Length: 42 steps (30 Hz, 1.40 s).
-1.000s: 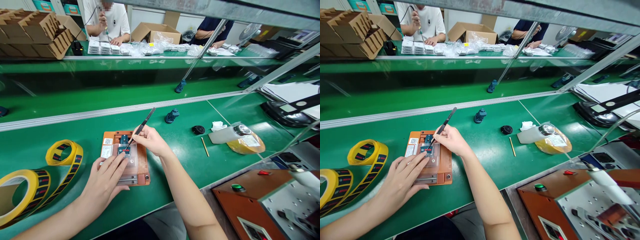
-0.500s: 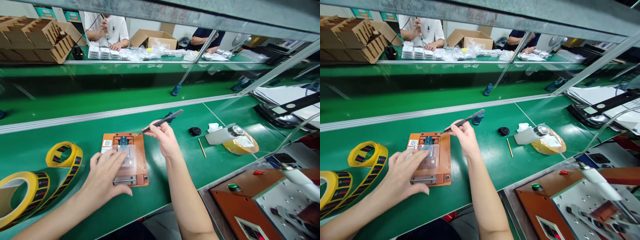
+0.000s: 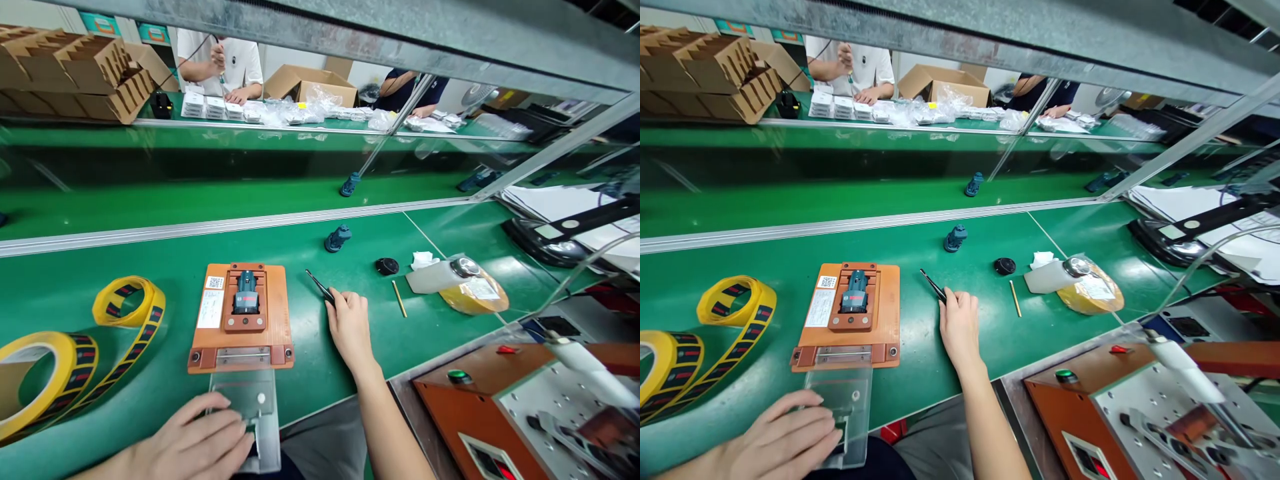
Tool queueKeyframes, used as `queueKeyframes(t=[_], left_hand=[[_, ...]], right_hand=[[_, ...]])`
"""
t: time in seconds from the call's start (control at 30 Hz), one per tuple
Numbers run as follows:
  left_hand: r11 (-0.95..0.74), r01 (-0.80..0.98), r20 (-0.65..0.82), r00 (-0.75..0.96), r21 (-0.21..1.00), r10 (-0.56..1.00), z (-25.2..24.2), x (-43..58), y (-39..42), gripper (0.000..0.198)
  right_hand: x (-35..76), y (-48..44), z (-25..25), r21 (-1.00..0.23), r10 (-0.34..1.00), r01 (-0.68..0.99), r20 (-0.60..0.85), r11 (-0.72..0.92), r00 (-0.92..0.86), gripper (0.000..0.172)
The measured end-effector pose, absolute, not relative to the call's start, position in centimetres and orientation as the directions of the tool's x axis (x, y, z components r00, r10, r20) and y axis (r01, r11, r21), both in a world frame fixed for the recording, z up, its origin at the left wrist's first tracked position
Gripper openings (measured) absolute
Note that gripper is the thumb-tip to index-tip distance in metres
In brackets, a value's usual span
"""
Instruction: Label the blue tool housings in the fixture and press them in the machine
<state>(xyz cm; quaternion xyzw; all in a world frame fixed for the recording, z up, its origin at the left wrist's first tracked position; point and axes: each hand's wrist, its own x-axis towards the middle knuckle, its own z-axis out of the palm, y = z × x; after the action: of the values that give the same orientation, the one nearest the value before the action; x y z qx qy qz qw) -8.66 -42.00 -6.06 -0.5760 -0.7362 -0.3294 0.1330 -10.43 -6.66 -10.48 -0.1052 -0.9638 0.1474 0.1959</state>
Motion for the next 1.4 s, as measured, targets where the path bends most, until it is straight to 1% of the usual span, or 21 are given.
queueKeyframes(t=[0.03, 0.1, 0.13, 0.2, 0.23, 0.27, 0.3, 0.4, 0.53, 0.7, 0.8, 0.93, 1.03, 1.07, 1.13, 1.2, 1.23, 1.27, 1.33, 1.37, 1.4], left_hand=[[0.125, 0.936, 0.526, -0.291, 0.328, 0.799, -6.5, -8.3, -42.2, 0.041], [0.116, 0.946, 0.511, -0.263, 0.303, 0.818, -7.0, -8.3, -42.0, 0.032], [0.105, 0.950, 0.528, -0.253, 0.293, 0.810, -7.1, -8.6, -41.7, 0.028], [0.095, 0.948, 0.538, -0.252, 0.303, 0.804, -7.0, -9.3, -41.1, 0.026], [0.099, 0.943, 0.524, -0.261, 0.316, 0.810, -6.8, -9.6, -40.8, 0.027], [0.105, 0.939, 0.504, -0.269, 0.329, 0.821, -6.7, -9.9, -40.6, 0.029], [0.100, 0.936, 0.486, -0.264, 0.337, 0.833, -6.6, -10.1, -40.4, 0.031], [0.062, 0.935, 0.499, -0.240, 0.348, 0.833, -6.8, -10.4, -40.4, 0.035], [0.035, 0.935, 0.496, -0.219, 0.354, 0.840, -7.5, -10.3, -40.6, 0.039], [0.041, 0.949, 0.554, -0.217, 0.311, 0.804, -8.2, -10.3, -40.1, 0.029], [0.045, 0.956, 0.584, -0.213, 0.289, 0.783, -8.5, -10.2, -39.8, 0.029], [0.025, 0.948, 0.601, -0.222, 0.318, 0.768, -8.1, -10.3, -39.6, 0.032], [0.008, 0.949, 0.624, -0.214, 0.315, 0.752, -7.2, -10.6, -39.3, 0.027], [0.001, 0.950, 0.639, -0.210, 0.312, 0.740, -6.8, -10.8, -39.2, 0.024], [-0.031, 0.946, 0.679, -0.209, 0.322, 0.704, -6.0, -11.1, -39.0, 0.020], [-0.062, 0.932, 0.724, -0.236, 0.358, 0.648, -5.0, -11.5, -38.8, 0.026], [-0.044, 0.918, 0.734, -0.285, 0.393, 0.617, -4.4, -11.9, -38.7, 0.031], [0.008, 0.899, 0.735, -0.364, 0.438, 0.572, -3.7, -12.5, -38.5, 0.035], [0.174, 0.804, 0.699, -0.584, 0.569, 0.412, -2.2, -14.0, -37.9, 0.037], [0.238, 0.709, 0.643, -0.703, 0.664, 0.304, -1.4, -15.0, -37.5, 0.034], [0.244, 0.591, 0.555, -0.807, 0.769, 0.205, -0.6, -16.1, -37.1, 0.031]], right_hand=[[-10.5, -7.0, -10.2, -0.330, 0.266, 0.144, 0.360, 0.933, -0.894, 0.044], [-10.9, -8.3, -9.1, -0.397, 0.227, 0.068, 0.367, 0.915, -0.902, 0.044], [-11.2, -9.3, -8.3, -0.452, 0.160, -0.018, 0.352, 0.892, -0.922, 0.042], [-12.0, -11.4, -6.9, -0.571, -0.054, -0.218, 0.290, 0.791, -0.955, 0.039], [-12.5, -12.4, -6.4, -0.626, -0.159, -0.288, 0.255, 0.725, -0.954, 0.038], [-13.0, -13.2, -6.1, -0.670, -0.238, -0.327, 0.224, 0.667, -0.945, 0.037], [-13.4, -13.9, -6.0, -0.702, -0.282, -0.339, 0.202, 0.627, -0.938, 0.036], [-14.8, -14.4, -6.5, -0.735, -0.295, -0.316, 0.164, 0.600, -0.941, 0.034], [-16.0, -13.9, -7.0, -0.714, -0.272, -0.305, 0.164, 0.631, -0.948, 0.034], [-15.9, -14.3, -6.7, -0.711, -0.384, -0.379, 0.164, 0.592, -0.909, 0.034], [-16.1, -14.6, -6.8, -0.729, -0.342, -0.341, 0.155, 0.593, -0.927, 0.032], [-17.5, -14.9, -6.4, -0.749, -0.269, -0.284, 0.146, 0.599, -0.952, 0.031], [-18.1, -15.5, -5.5, -0.798, -0.103, -0.173, 0.139, 0.577, -0.985, 0.029], [-18.1, -15.9, -5.2, -0.793, -0.059, -0.146, 0.138, 0.592, -0.989, 0.031], [-17.9, -17.0, -4.6, -0.720, -0.028, -0.127, 0.148, 0.682, -0.989, 0.043], [-17.6, -18.0, -4.0, -0.599, -0.045, -0.136, 0.164, 0.790, -0.985, 0.051], [-17.4, -18.5, -3.6, -0.557, -0.035, -0.132, 0.180, 0.820, -0.983, 0.051], [-17.2, -18.8, -3.1, -0.545, -0.017, -0.127, 0.202, 0.829, -0.979, 0.049], [-16.5, -19.1, -1.7, -0.584, 0.011, -0.135, 0.239, 0.800, -0.971, 0.042], [-16.0, -19.0, -0.9, -0.617, 0.012, -0.148, 0.247, 0.773, -0.969, 0.041], [-15.3, -19.0, -0.1, -0.647, 0.002, -0.166, 0.251, 0.744, -0.968, 0.041]])
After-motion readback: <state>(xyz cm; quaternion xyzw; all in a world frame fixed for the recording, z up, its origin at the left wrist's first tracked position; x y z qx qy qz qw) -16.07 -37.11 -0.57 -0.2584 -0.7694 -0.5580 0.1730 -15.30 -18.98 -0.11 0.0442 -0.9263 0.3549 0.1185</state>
